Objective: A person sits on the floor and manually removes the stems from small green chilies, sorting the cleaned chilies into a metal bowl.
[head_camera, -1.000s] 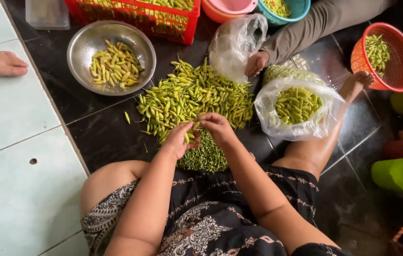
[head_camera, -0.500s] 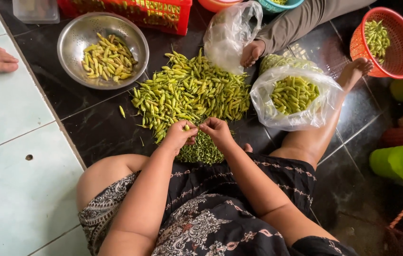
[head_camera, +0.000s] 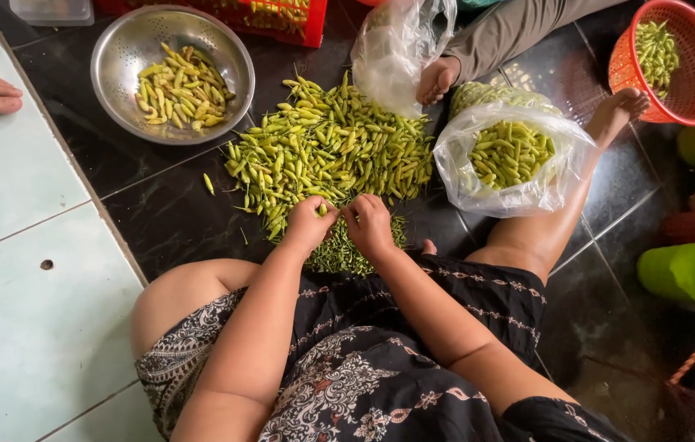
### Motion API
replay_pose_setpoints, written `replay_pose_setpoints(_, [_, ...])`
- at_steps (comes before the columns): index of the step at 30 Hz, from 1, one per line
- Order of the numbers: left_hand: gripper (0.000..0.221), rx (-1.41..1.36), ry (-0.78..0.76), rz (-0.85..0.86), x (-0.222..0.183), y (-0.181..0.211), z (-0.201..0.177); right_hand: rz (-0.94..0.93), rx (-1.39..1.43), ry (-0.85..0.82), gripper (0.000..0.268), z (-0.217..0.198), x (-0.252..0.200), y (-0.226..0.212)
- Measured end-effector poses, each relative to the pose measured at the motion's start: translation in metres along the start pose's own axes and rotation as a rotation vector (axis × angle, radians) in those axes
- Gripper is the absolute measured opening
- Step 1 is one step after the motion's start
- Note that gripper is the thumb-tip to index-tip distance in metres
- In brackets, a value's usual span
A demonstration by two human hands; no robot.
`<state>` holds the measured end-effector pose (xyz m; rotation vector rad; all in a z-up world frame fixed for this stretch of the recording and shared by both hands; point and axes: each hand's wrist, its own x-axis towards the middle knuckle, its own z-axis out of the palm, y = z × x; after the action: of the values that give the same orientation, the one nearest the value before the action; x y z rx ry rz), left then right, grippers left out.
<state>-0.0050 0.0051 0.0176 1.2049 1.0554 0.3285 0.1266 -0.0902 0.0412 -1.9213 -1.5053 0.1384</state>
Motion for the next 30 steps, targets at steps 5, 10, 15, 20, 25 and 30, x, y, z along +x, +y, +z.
replay_pose_setpoints(5, [0.004,-0.067,0.031,0.032,-0.004,0.017,-0.014,0.012,-0.134,0.007,0.025,0.008,0.001,0.038])
replay_pose_setpoints(10, [0.012,-0.617,0.122,-0.073,-0.014,0.054,-0.049,0.163,-0.159,-0.340,0.018,-0.006,0.008,0.055])
replay_pose_setpoints(15, [0.011,-0.945,0.026,-0.039,0.019,0.011,-0.057,0.042,-0.377,-0.336,0.014,0.028,0.019,0.043])
replay_pose_setpoints(20, [0.011,-0.980,0.035,0.009,0.009,0.030,-0.065,-0.164,-0.462,-0.174,0.008,0.062,0.043,0.022])
replay_pose_setpoints(25, [0.012,-1.088,0.054,0.006,0.014,0.024,-0.074,-0.343,-0.578,-0.146,0.015,0.103,0.052,0.051])
replay_pose_setpoints(30, [0.012,-1.010,0.078,0.006,0.018,0.022,-0.071,-0.201,-0.442,-0.300,0.008,0.091,0.060,0.054])
